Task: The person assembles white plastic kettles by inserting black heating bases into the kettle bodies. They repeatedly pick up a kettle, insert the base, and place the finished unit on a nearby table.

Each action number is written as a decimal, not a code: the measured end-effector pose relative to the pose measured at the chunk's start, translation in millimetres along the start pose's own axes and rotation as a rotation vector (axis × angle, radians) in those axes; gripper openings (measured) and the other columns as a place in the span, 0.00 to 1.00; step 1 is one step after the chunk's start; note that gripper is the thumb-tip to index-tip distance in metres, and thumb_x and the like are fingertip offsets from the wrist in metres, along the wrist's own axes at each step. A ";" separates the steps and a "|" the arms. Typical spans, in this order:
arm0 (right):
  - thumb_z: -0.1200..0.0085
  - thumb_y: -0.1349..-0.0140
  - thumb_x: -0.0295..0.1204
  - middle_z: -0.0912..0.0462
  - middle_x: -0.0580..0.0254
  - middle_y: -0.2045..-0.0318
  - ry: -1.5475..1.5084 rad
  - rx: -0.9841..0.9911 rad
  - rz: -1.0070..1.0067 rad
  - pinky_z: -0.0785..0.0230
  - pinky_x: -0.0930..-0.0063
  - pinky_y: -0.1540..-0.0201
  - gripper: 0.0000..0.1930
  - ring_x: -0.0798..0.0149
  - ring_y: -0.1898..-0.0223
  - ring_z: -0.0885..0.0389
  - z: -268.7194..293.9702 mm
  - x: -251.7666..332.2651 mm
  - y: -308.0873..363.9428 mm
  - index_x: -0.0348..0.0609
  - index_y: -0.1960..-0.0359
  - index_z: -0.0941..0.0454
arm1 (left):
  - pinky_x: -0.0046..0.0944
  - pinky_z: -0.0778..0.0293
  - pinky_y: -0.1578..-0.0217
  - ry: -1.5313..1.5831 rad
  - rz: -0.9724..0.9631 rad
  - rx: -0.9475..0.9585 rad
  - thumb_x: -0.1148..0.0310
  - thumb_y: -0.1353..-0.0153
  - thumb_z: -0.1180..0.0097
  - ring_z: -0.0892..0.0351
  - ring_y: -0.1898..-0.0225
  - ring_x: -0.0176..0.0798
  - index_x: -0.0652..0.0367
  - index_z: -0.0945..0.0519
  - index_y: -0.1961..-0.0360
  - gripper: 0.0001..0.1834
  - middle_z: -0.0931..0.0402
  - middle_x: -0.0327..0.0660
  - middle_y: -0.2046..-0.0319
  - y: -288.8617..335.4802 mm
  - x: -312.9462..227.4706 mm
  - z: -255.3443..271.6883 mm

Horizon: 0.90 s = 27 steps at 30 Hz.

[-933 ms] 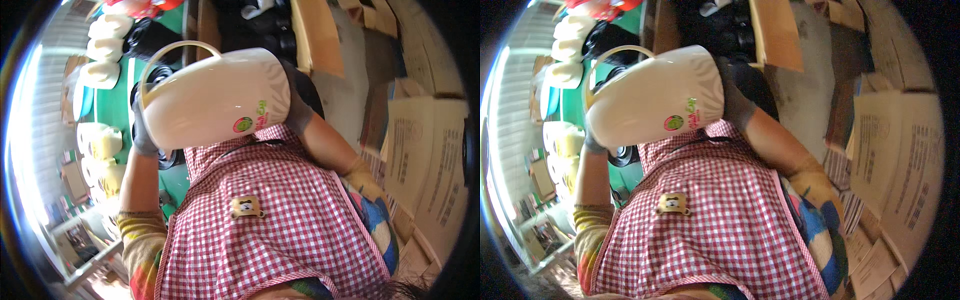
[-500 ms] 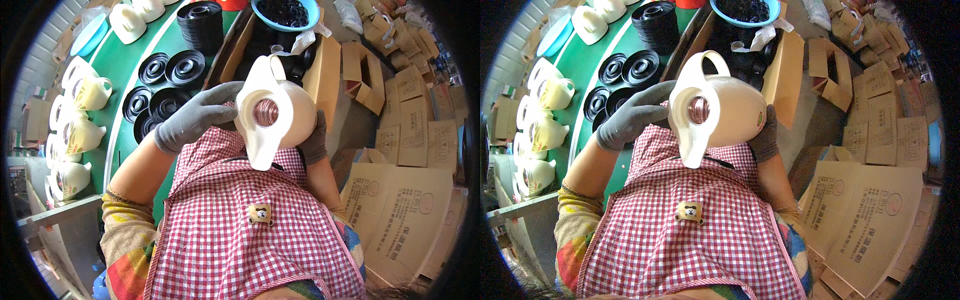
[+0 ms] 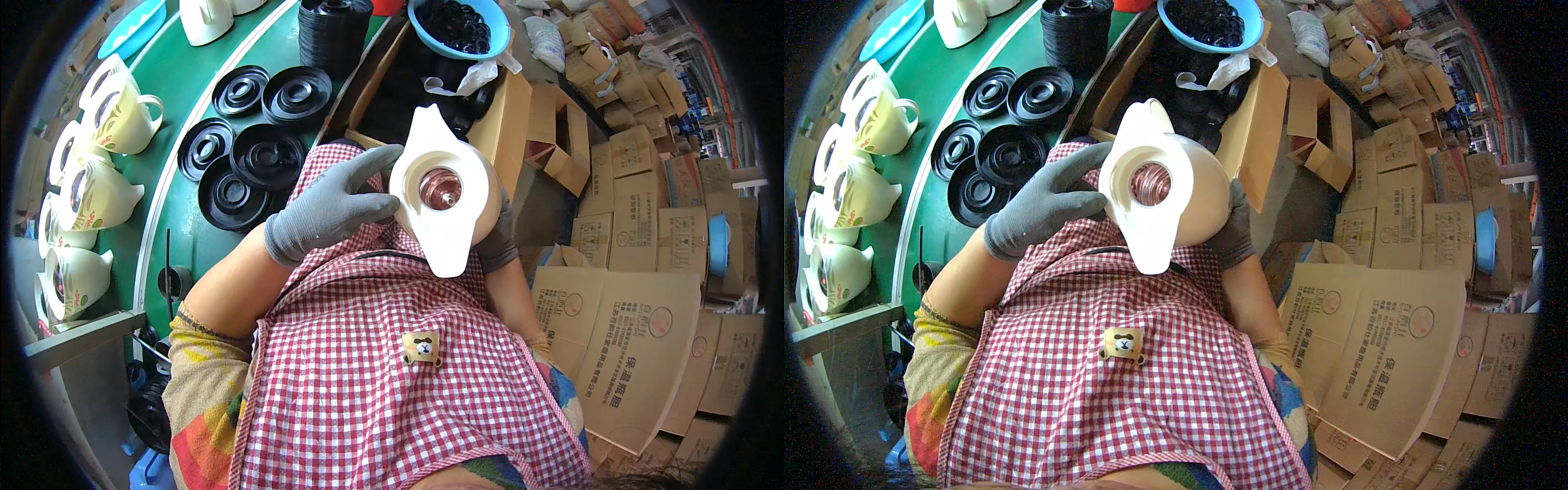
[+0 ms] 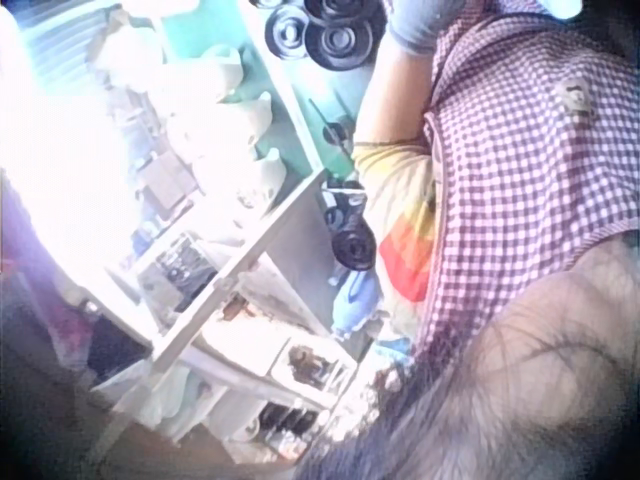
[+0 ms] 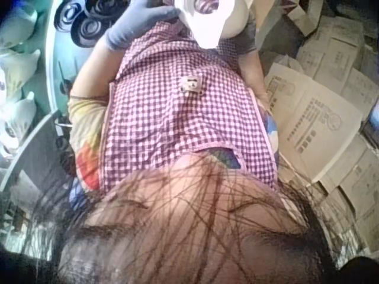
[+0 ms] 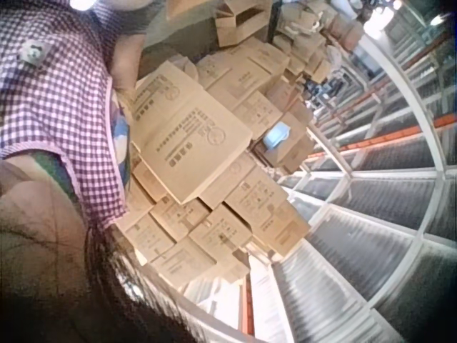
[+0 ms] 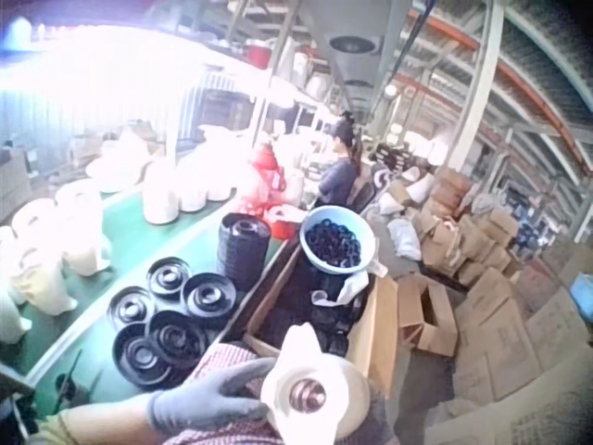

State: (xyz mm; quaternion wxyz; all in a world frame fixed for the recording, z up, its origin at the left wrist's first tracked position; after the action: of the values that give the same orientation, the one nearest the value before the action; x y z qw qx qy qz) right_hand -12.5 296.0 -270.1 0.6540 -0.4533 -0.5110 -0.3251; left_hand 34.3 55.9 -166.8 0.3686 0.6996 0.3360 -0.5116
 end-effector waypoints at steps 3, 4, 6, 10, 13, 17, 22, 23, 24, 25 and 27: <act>0.51 0.33 0.46 0.26 0.57 0.42 -0.054 -0.042 -0.204 0.31 0.66 0.40 0.29 0.59 0.41 0.28 32.2 -15.7 13.4 0.39 0.37 0.35 | 0.36 0.27 0.47 0.066 -0.021 -0.001 0.74 0.47 0.44 0.26 0.48 0.35 0.64 0.39 0.32 0.38 0.29 0.44 0.44 -1.7 4.9 3.0; 0.54 0.31 0.47 0.27 0.57 0.41 -0.264 -0.046 -0.237 0.32 0.64 0.40 0.28 0.59 0.40 0.30 51.2 -18.0 16.8 0.39 0.37 0.35 | 0.36 0.29 0.46 0.041 -0.041 0.017 0.74 0.47 0.44 0.27 0.47 0.35 0.64 0.39 0.32 0.38 0.29 0.44 0.44 -5.5 9.4 7.7; 0.62 0.28 0.48 0.29 0.58 0.39 -0.920 -0.052 -0.293 0.34 0.62 0.39 0.28 0.58 0.39 0.32 88.8 -28.4 14.2 0.39 0.37 0.35 | 0.37 0.31 0.44 -0.019 -0.080 0.035 0.74 0.47 0.44 0.28 0.45 0.35 0.63 0.39 0.32 0.38 0.29 0.44 0.44 -11.0 19.8 19.0; 0.54 0.35 0.57 0.26 0.54 0.43 -0.474 -0.267 -0.337 0.31 0.60 0.42 0.33 0.56 0.44 0.28 118.7 -7.1 -4.6 0.43 0.39 0.31 | 0.36 0.32 0.44 -0.016 0.009 0.024 0.74 0.45 0.43 0.29 0.44 0.36 0.63 0.37 0.33 0.36 0.28 0.43 0.46 -16.6 20.3 13.9; 0.58 0.32 0.56 0.30 0.56 0.38 -0.571 -0.269 -0.367 0.35 0.59 0.39 0.33 0.56 0.40 0.30 125.9 -9.4 0.6 0.44 0.36 0.35 | 0.38 0.31 0.42 -0.024 -0.108 0.026 0.74 0.47 0.38 0.30 0.43 0.37 0.65 0.41 0.33 0.40 0.29 0.44 0.45 -21.7 21.2 4.6; 0.59 0.32 0.54 0.31 0.57 0.37 -0.434 -0.314 -0.255 0.40 0.59 0.35 0.32 0.55 0.38 0.33 116.1 -36.4 16.0 0.45 0.34 0.37 | 0.44 0.29 0.42 -0.037 -0.160 -0.182 0.70 0.52 0.33 0.27 0.44 0.45 0.66 0.37 0.37 0.41 0.28 0.52 0.46 -32.7 28.8 -12.7; 0.60 0.31 0.52 0.32 0.57 0.36 -0.648 -0.400 -0.297 0.42 0.59 0.34 0.31 0.56 0.36 0.34 82.7 -32.5 42.4 0.45 0.34 0.37 | 0.46 0.26 0.47 -0.323 -0.234 -0.457 0.61 0.59 0.26 0.25 0.47 0.52 0.66 0.36 0.40 0.46 0.30 0.55 0.48 -38.6 62.7 -2.8; 0.60 0.31 0.52 0.32 0.58 0.36 -0.645 -0.413 -0.310 0.43 0.59 0.34 0.31 0.56 0.36 0.34 84.7 -37.3 48.8 0.46 0.34 0.37 | 0.47 0.27 0.46 -0.377 -0.169 -0.466 0.60 0.61 0.26 0.25 0.49 0.54 0.66 0.37 0.39 0.48 0.31 0.56 0.49 -37.5 64.6 -3.2; 0.61 0.31 0.52 0.32 0.58 0.35 -0.641 -0.425 -0.324 0.43 0.60 0.34 0.31 0.56 0.36 0.35 85.3 -41.3 54.9 0.46 0.34 0.37 | 0.47 0.27 0.46 -0.322 -0.113 -0.457 0.62 0.60 0.27 0.27 0.48 0.54 0.65 0.38 0.39 0.47 0.32 0.56 0.49 -35.9 65.9 -5.7; 0.62 0.31 0.52 0.33 0.60 0.35 -0.644 -0.419 -0.322 0.43 0.58 0.34 0.31 0.55 0.36 0.35 74.8 -31.7 56.4 0.47 0.33 0.37 | 0.46 0.28 0.46 -0.363 -0.172 -0.466 0.62 0.59 0.27 0.27 0.48 0.55 0.65 0.38 0.39 0.47 0.33 0.56 0.48 -37.5 66.0 -6.6; 0.63 0.31 0.52 0.34 0.61 0.34 -0.716 -0.389 -0.328 0.44 0.57 0.33 0.31 0.55 0.35 0.36 70.3 -42.6 64.0 0.47 0.33 0.38 | 0.45 0.29 0.45 -0.450 -0.263 -0.494 0.62 0.59 0.28 0.28 0.47 0.56 0.62 0.37 0.40 0.45 0.33 0.56 0.49 -36.8 64.3 -7.7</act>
State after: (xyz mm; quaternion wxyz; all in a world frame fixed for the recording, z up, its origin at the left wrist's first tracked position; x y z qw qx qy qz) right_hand 6.8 383.5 -323.1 0.2776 -0.5650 -0.6999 -0.3373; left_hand 22.9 87.1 -233.5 0.5223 0.4097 0.4473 -0.5993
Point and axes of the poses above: each hand's wrist, its own y-axis away from the middle knuckle, its own z-axis out of the back of the hand, x = y × z, the point moved 4 cm from there along -y, towards the middle knuckle
